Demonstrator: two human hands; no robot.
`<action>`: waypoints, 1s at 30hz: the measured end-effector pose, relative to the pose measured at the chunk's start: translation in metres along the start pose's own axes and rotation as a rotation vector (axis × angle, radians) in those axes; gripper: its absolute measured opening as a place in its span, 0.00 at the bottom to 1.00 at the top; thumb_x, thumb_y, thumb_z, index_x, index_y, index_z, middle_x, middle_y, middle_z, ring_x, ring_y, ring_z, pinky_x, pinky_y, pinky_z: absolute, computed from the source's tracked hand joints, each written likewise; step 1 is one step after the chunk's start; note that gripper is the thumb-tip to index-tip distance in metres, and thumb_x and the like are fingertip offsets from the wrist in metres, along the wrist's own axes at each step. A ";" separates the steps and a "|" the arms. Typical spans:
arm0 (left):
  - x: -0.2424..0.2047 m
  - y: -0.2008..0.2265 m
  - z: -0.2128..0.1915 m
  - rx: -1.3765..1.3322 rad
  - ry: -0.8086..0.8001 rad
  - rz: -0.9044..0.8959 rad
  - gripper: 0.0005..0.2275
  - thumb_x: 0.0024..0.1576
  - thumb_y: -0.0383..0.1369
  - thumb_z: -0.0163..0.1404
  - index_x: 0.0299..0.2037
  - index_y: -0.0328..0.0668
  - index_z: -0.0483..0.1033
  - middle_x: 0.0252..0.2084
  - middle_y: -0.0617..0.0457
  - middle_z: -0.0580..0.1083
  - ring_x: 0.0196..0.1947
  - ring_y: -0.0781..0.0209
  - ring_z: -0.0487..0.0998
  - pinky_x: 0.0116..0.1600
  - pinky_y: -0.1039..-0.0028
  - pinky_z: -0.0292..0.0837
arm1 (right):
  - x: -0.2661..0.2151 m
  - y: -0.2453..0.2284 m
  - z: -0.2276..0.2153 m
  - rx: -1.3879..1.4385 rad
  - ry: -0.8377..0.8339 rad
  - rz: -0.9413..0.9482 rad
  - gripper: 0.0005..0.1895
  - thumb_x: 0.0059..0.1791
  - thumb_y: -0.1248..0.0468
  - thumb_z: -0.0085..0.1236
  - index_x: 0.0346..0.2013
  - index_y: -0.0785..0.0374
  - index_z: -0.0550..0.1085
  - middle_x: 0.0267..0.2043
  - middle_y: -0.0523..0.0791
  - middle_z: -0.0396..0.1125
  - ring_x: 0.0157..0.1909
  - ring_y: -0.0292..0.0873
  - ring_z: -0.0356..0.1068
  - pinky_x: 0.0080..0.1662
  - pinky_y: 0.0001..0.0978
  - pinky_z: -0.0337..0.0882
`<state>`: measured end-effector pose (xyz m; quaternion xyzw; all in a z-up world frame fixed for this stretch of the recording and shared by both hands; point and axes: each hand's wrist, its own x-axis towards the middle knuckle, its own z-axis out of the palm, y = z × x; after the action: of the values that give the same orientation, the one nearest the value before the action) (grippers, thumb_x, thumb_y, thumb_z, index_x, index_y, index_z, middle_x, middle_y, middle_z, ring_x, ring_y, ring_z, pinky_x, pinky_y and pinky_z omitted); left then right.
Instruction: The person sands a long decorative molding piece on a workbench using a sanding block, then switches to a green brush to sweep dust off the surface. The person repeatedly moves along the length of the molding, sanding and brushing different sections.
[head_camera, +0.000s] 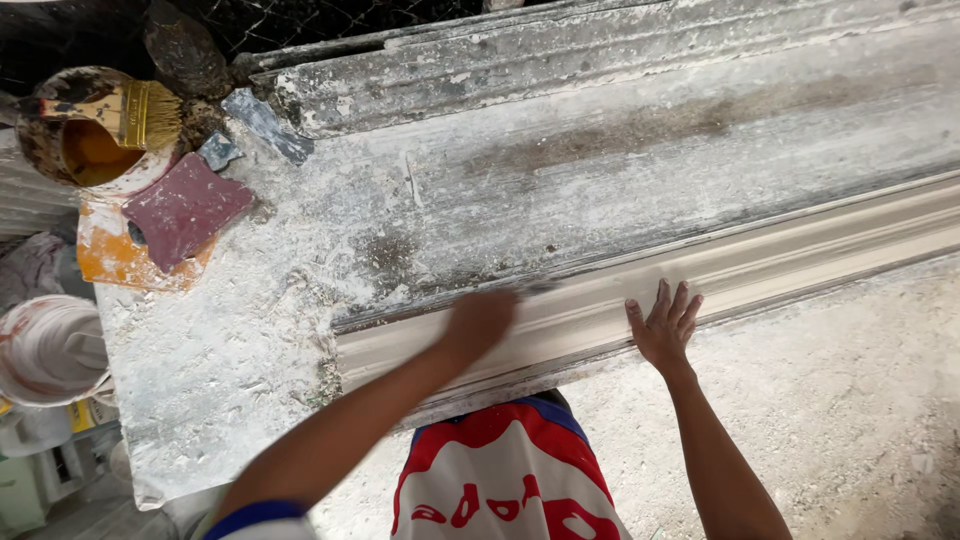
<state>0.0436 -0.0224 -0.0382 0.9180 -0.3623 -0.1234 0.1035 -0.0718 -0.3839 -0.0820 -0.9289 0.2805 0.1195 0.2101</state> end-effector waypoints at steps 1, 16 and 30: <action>-0.030 -0.031 -0.011 -0.007 -0.010 -0.038 0.18 0.59 0.35 0.45 0.60 0.52 0.73 0.46 0.48 0.81 0.27 0.56 0.81 0.29 0.63 0.80 | -0.002 0.001 0.002 0.019 0.006 0.004 0.54 0.48 0.27 0.34 0.78 0.58 0.40 0.81 0.56 0.17 0.78 0.65 0.06 0.69 0.77 0.28; 0.021 0.040 -0.008 -0.244 0.058 -0.362 0.09 0.63 0.33 0.44 0.42 0.41 0.77 0.32 0.45 0.78 0.33 0.48 0.82 0.35 0.54 0.77 | 0.009 0.014 0.009 -0.056 0.036 -0.018 0.53 0.50 0.27 0.31 0.78 0.59 0.39 0.81 0.57 0.17 0.78 0.67 0.08 0.68 0.79 0.29; -0.101 -0.049 -0.064 0.375 -0.021 0.172 0.27 0.56 0.28 0.50 0.68 0.52 0.64 0.66 0.47 0.70 0.37 0.53 0.84 0.26 0.68 0.81 | 0.010 0.026 0.024 0.007 0.106 -0.102 0.50 0.52 0.31 0.35 0.76 0.63 0.44 0.80 0.62 0.21 0.77 0.73 0.12 0.65 0.82 0.32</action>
<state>0.0225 0.0891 0.0246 0.8855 -0.4573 -0.0541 -0.0626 -0.0816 -0.3974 -0.1151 -0.9463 0.2438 0.0582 0.2041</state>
